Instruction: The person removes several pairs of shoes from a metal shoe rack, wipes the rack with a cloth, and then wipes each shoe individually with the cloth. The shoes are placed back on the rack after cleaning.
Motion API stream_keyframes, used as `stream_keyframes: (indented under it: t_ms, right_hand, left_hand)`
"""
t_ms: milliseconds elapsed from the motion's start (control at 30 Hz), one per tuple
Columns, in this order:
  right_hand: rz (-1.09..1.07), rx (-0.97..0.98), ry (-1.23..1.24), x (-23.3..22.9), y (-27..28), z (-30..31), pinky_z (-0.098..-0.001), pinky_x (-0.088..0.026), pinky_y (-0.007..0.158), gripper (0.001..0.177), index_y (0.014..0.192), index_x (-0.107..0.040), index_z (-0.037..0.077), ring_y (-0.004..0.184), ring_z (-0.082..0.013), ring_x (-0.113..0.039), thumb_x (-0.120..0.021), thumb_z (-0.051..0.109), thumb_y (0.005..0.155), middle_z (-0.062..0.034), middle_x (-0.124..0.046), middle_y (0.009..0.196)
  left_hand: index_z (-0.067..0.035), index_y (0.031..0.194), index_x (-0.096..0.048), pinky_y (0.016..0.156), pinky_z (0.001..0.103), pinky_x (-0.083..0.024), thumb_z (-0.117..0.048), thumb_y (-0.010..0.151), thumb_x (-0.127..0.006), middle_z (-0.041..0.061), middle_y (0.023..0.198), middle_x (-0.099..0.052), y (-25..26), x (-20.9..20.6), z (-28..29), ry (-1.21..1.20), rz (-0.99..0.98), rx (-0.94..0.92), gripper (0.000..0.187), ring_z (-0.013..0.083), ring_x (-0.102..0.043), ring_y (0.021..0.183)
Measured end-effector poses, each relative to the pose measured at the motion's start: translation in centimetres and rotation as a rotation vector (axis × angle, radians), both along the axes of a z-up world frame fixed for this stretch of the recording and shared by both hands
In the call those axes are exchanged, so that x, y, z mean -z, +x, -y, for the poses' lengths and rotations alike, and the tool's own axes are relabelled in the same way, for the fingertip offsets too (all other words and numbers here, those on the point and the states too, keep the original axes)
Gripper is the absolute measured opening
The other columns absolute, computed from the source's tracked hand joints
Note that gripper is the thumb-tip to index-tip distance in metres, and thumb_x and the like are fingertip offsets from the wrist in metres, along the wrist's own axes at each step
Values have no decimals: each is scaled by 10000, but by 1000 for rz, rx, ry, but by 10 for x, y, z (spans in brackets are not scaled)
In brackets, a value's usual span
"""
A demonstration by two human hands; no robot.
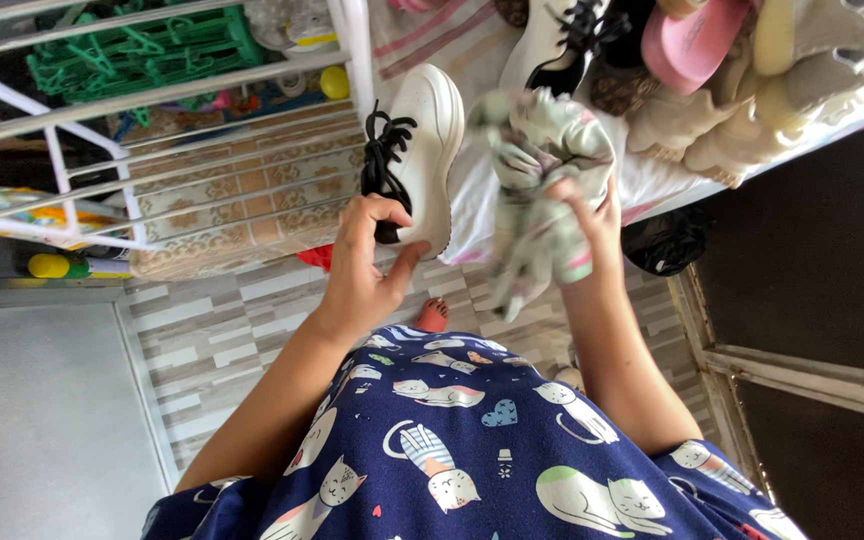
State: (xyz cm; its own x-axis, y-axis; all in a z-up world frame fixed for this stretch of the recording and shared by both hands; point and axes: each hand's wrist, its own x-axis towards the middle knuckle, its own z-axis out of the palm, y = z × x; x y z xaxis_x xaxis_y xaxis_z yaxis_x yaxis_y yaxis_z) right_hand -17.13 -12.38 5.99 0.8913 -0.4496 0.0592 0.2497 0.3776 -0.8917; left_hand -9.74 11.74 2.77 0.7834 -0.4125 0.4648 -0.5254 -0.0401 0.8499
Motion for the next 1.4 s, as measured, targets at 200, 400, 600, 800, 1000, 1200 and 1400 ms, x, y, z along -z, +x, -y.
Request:
stream_keyframes:
  t_ms: [200,400,600,800,1000,1200,1400]
  right_hand:
    - [155,-50,-1101,15,-16,-119,-471,-484,1101,636,1394,-529,47,1287,-372,-568,-603,-92,778,-167,-582,1381]
    - [106,42,-1278,23,12,-180,-465,-489,1039,582,1294,-648,21,1214,-410,-567,-590,-167,746,-200,-609,1244]
    - [243,-67,-1183,26,5,-262,-443,-513,980,466,1233,-644,21,1101,-375,-624,-686,-79,780,-170,-634,1173]
    - [539,-378,-1160,32,-20,-331,-438,-539,905,408,1140,-665,69,1039,-341,-640,-793,32,755,-158,-638,1141]
    - [501,-272,-1258,39,33,-327,-459,-516,897,461,1144,-664,49,1057,-367,-615,-807,33,706,-173,-626,1141]
    - [796,-301,-1179,41,36,-356,-479,-486,926,383,1141,-639,34,1059,-319,-651,-803,-4,797,-118,-693,1122]
    - [886,-584,-1192,33,31,-353,-437,-519,849,399,1101,-655,74,1014,-347,-618,-859,111,760,-158,-624,1067]
  left_hand:
    - [-24,1140,-517,867,291,-478,31,798,-696,75,1027,-552,-31,6,-53,-170,-224,21,390,148,-552,942]
    - [-20,1060,-502,763,230,-507,24,866,-717,54,973,-547,-66,13,-137,-218,-201,-162,293,113,-511,859]
    - [-27,1025,-499,728,238,-473,49,866,-712,33,904,-545,-87,22,-204,-225,-26,-416,277,98,-520,791]
    - [-36,1128,-471,669,203,-425,70,974,-681,11,855,-547,-91,22,-273,-340,-66,-508,281,59,-519,718]
    - [-34,1114,-442,586,193,-362,-1,949,-784,-4,764,-531,-118,20,-305,-295,52,-604,381,35,-479,614]
    - [-30,1114,-467,583,208,-352,-42,973,-780,-22,711,-513,-124,25,-310,-249,117,-706,344,43,-455,606]
    - [-23,1155,-484,563,210,-332,-81,1044,-699,-10,723,-475,-117,28,-304,-266,128,-777,249,67,-428,631]
